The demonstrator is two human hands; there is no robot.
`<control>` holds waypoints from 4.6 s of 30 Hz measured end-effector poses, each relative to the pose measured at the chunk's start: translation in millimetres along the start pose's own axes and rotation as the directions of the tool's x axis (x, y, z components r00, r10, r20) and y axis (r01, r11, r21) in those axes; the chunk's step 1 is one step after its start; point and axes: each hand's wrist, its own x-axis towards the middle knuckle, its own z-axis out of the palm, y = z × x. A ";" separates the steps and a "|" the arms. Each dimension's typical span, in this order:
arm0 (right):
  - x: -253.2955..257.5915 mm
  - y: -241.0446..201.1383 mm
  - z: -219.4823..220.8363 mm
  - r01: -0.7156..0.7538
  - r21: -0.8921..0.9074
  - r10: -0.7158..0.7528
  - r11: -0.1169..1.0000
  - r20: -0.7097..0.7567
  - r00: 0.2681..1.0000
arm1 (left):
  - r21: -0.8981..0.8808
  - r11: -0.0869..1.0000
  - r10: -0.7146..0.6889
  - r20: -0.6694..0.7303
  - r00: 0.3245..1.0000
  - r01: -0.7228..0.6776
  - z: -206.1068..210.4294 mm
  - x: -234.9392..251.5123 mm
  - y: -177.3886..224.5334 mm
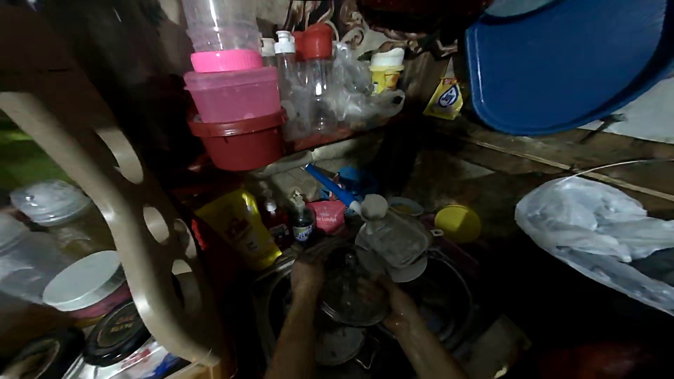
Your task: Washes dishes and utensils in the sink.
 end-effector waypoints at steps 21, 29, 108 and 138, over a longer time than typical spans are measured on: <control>31.1 -73.0 44.4 0.185 -0.949 -0.164 0.254 0.146 0.975 | -0.397 0.854 -0.298 0.157 0.942 0.337 24.0 4.7 -71.0; 2.6 -89.6 24.3 0.301 -0.829 -0.383 0.472 0.115 0.917 | -0.650 0.624 -0.138 0.455 0.880 0.434 40.3 1.9 -47.1; 3.3 -39.4 -13.7 0.162 -0.145 -0.162 0.976 0.009 0.987 | -0.324 0.943 0.057 -0.065 0.996 -0.075 32.5 2.0 9.5; -24.9 -56.9 -21.0 0.175 -0.197 -0.205 0.965 -0.142 0.968 | 0.306 0.934 0.153 0.119 0.981 -0.183 63.7 0.4 24.3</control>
